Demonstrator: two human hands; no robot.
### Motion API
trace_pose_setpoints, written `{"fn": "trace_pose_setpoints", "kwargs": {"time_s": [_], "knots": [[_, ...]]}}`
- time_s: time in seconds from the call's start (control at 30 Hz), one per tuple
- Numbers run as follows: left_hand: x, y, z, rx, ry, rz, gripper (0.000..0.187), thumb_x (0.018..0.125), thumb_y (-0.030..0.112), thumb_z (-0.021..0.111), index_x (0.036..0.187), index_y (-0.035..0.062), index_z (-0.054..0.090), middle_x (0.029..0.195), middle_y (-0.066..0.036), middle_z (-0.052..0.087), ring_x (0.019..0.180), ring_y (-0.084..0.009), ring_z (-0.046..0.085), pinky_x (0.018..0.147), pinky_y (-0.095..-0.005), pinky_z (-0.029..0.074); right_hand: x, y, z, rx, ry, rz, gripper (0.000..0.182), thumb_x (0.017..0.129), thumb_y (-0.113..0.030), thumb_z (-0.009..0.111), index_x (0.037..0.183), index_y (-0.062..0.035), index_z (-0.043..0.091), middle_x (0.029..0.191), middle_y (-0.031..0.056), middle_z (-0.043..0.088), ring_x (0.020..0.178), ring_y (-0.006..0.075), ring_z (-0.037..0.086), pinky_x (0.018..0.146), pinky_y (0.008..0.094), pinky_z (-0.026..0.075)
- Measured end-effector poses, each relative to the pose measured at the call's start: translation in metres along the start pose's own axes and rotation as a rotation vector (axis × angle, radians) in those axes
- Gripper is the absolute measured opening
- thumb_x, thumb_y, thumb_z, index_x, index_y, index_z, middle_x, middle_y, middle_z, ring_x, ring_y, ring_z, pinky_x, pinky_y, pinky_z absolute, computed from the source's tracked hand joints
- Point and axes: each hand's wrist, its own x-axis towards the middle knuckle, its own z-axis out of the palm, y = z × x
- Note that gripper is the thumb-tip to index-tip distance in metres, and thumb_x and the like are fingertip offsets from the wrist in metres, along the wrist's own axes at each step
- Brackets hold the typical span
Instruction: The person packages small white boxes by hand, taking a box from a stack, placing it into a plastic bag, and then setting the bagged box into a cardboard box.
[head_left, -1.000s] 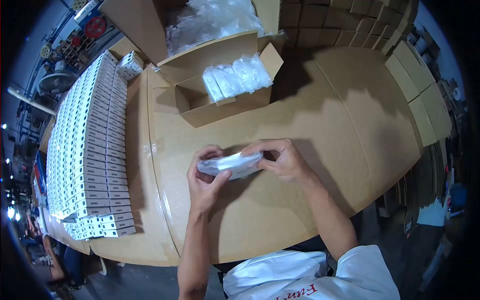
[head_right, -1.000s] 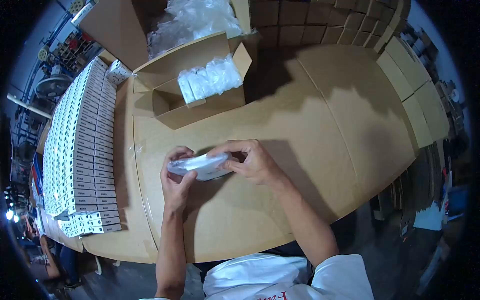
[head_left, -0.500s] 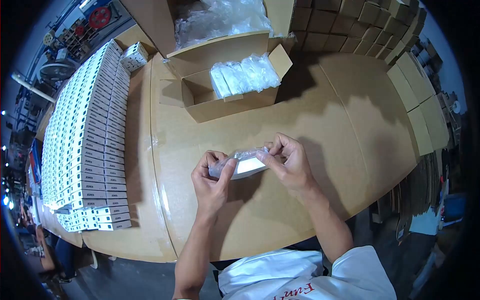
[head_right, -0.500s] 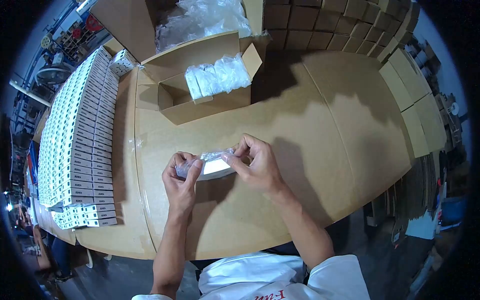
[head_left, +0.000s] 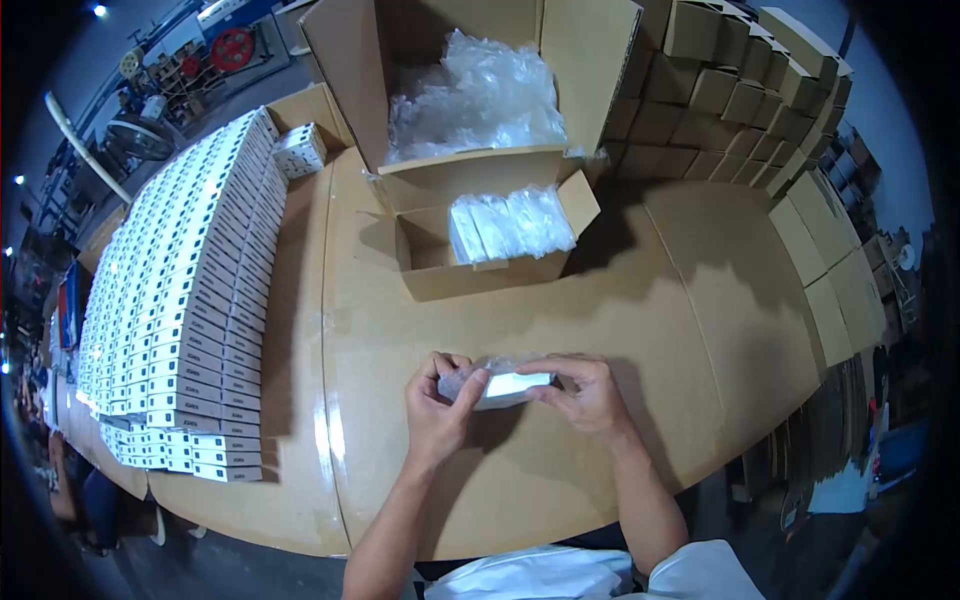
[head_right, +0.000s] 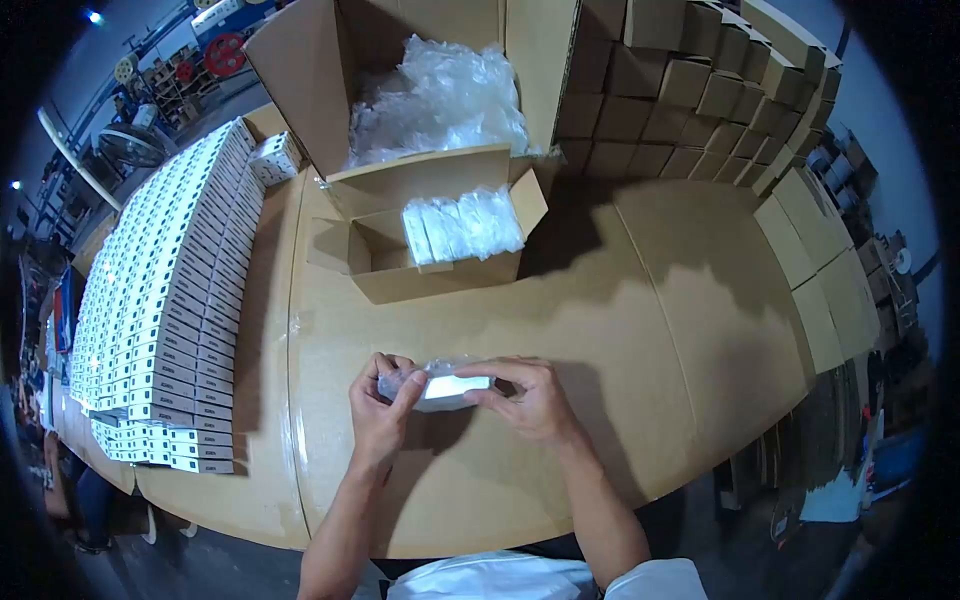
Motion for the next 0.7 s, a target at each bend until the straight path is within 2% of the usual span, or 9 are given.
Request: {"fn": "trace_pose_setpoints", "kwargs": {"time_s": [0.1,0.13,0.17,0.2,0.3,0.33,0.47,0.57,0.7], "knots": [[0.0,0.001,0.003,-0.009,0.025,0.019,0.024,0.086,0.003,0.073,0.087,0.0083,0.049,0.087,-0.003,0.056,0.084,-0.0101,0.053,0.075,-0.0249,0.044,0.001,-0.004,-0.003,-0.091,0.024,-0.04,0.03,0.077,-0.006,0.081,0.106,-0.0049,0.074,0.094,0.0107,0.073,0.077,0.0175,0.067,0.068,0.0292,0.053],[0.0,0.004,0.006,-0.009,0.053,0.052,0.024,0.086,0.003,0.073,0.09,0.0081,0.05,0.088,-0.003,0.056,0.085,-0.0103,0.053,0.076,-0.0252,0.044,0.001,-0.008,-0.005,-0.069,-0.018,0.056,0.031,0.075,-0.008,0.082,0.105,-0.0043,0.074,0.094,0.0098,0.073,0.081,0.0186,0.067,0.071,0.0308,0.054],[0.0,0.007,0.009,-0.009,0.081,0.084,0.025,0.085,0.003,0.074,0.092,0.0078,0.05,0.088,-0.003,0.055,0.086,-0.0104,0.053,0.077,-0.0256,0.044,0.001,-0.01,-0.005,-0.111,-0.016,0.042,0.032,0.074,-0.008,0.083,0.105,-0.0042,0.074,0.094,0.0097,0.072,0.083,0.0191,0.067,0.072,0.0312,0.054],[0.0,0.008,0.01,0.068,0.123,0.213,0.034,0.079,0.0,0.077,0.101,0.0071,0.051,0.09,-0.006,0.058,0.087,-0.0149,0.055,0.081,-0.0301,0.045,0.001,-0.011,-0.005,-0.154,-0.014,0.029,0.033,0.074,-0.009,0.083,0.104,-0.0042,0.074,0.094,0.0096,0.072,0.084,0.0196,0.067,0.073,0.0316,0.054],[0.001,0.021,-0.006,0.741,0.089,0.849,0.033,0.071,0.0,0.082,0.096,0.0073,0.063,0.093,-0.007,0.064,0.089,-0.0203,0.055,0.082,-0.0341,0.045,-0.003,-0.003,-0.006,-0.197,0.014,0.017,0.033,0.072,-0.011,0.085,0.102,-0.004,0.073,0.097,0.0103,0.072,0.089,0.0222,0.067,0.076,0.0328,0.054],[-0.005,0.027,-0.012,0.898,-0.025,0.884,0.037,0.066,0.003,0.084,0.099,0.0125,0.07,0.1,-0.004,0.069,0.089,-0.024,0.055,0.082,-0.0358,0.044,-0.002,-0.003,-0.005,-0.214,0.032,-0.007,0.033,0.072,-0.011,0.085,0.102,-0.004,0.073,0.097,0.0104,0.071,0.09,0.0229,0.067,0.077,0.0331,0.054],[-0.011,0.034,-0.01,1.024,-0.169,0.746,0.036,0.07,0.009,0.084,0.103,0.0129,0.072,0.105,0.0,0.072,0.089,-0.0237,0.054,0.084,-0.0336,0.042,-0.001,-0.007,-0.006,-0.21,0.006,0.025,0.032,0.072,-0.01,0.085,0.101,-0.0035,0.073,0.101,0.0097,0.07,0.096,0.0257,0.065,0.079,0.0349,0.054],[-0.005,0.033,-0.017,0.939,-0.184,0.611,0.037,0.07,0.01,0.085,0.105,0.0105,0.072,0.103,-0.002,0.072,0.091,-0.0234,0.054,0.083,-0.0343,0.045,0.004,-0.021,-0.008,-0.294,0.009,-0.161,0.031,0.072,-0.009,0.084,0.1,-0.0038,0.073,0.105,0.009,0.069,0.098,0.027,0.065,0.079,0.036,0.055],[-0.004,0.038,-0.021,0.737,-0.193,0.42,0.04,0.07,0.009,0.084,0.106,0.0058,0.069,0.1,-0.008,0.07,0.09,-0.026,0.056,0.082,-0.0382,0.05,0.002,-0.046,-0.004,-0.374,-0.048,-0.041,0.034,0.074,-0.004,0.08,0.106,-0.0068,0.07,0.103,0.0095,0.068,0.093,0.0283,0.066,0.078,0.0376,0.055]]}}
